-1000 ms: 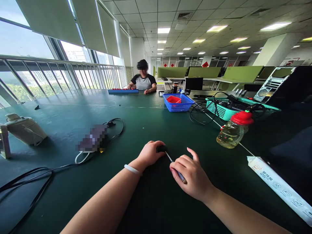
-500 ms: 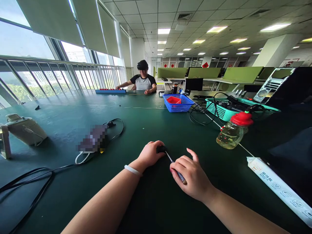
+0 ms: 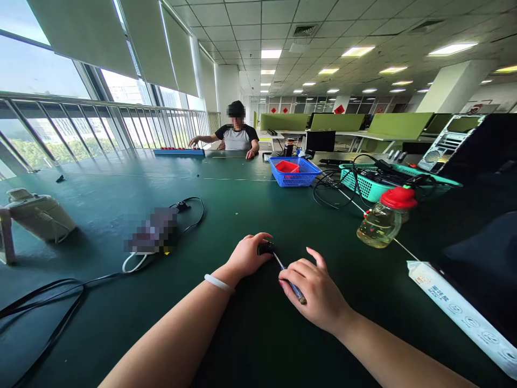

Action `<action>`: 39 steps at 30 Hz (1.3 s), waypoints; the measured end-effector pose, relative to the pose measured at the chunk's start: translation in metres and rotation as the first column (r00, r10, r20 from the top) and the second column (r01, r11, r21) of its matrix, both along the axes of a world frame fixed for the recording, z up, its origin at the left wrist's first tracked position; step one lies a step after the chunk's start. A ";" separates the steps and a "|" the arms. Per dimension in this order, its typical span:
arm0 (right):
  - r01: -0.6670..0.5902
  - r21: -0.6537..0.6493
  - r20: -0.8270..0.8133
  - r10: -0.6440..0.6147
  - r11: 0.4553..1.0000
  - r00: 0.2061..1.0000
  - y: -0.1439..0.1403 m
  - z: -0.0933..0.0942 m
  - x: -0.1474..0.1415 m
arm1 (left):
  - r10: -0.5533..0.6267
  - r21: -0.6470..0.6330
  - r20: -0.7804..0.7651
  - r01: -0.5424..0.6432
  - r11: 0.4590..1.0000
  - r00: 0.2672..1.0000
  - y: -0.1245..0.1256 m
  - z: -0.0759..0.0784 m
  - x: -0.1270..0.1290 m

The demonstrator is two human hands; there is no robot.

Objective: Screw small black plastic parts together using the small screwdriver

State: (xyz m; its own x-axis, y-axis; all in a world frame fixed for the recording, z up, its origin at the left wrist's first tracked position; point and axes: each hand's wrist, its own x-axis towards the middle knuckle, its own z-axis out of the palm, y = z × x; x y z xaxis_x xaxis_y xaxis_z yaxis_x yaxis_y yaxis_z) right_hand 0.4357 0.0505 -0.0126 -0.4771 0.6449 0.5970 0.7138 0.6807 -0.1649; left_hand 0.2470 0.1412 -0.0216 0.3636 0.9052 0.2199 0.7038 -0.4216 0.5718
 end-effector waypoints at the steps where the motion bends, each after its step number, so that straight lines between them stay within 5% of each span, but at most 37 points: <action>1: 0.001 0.009 0.002 -0.001 1.000 1.000 0.000 0.000 0.000 | 0.000 0.001 -0.001 0.000 1.000 1.000 0.000 0.000 0.000; 23: 0.015 -0.104 -0.187 -0.034 0.995 0.982 0.010 -0.005 0.007 | -0.026 0.001 -0.026 0.026 1.000 0.999 -0.002 0.002 0.000; 29: -0.029 -0.196 -0.429 -0.059 0.980 0.901 0.019 -0.009 0.014 | -0.078 -0.004 -0.016 0.078 0.997 0.997 -0.001 0.002 -0.001; 39: 0.077 -0.411 -0.595 -0.331 0.908 0.732 0.036 -0.022 0.024 | -0.112 -0.003 -0.047 0.112 0.994 0.993 -0.002 0.005 0.000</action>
State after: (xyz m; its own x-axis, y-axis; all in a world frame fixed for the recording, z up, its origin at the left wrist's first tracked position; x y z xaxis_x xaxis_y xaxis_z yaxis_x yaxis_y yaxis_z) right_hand 0.4600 0.0865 -0.0346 0.1042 0.8962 0.4312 0.4631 0.3400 -0.8185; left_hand 0.2471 0.1390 -0.0166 0.4728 0.8583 0.1996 0.6782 -0.4990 0.5395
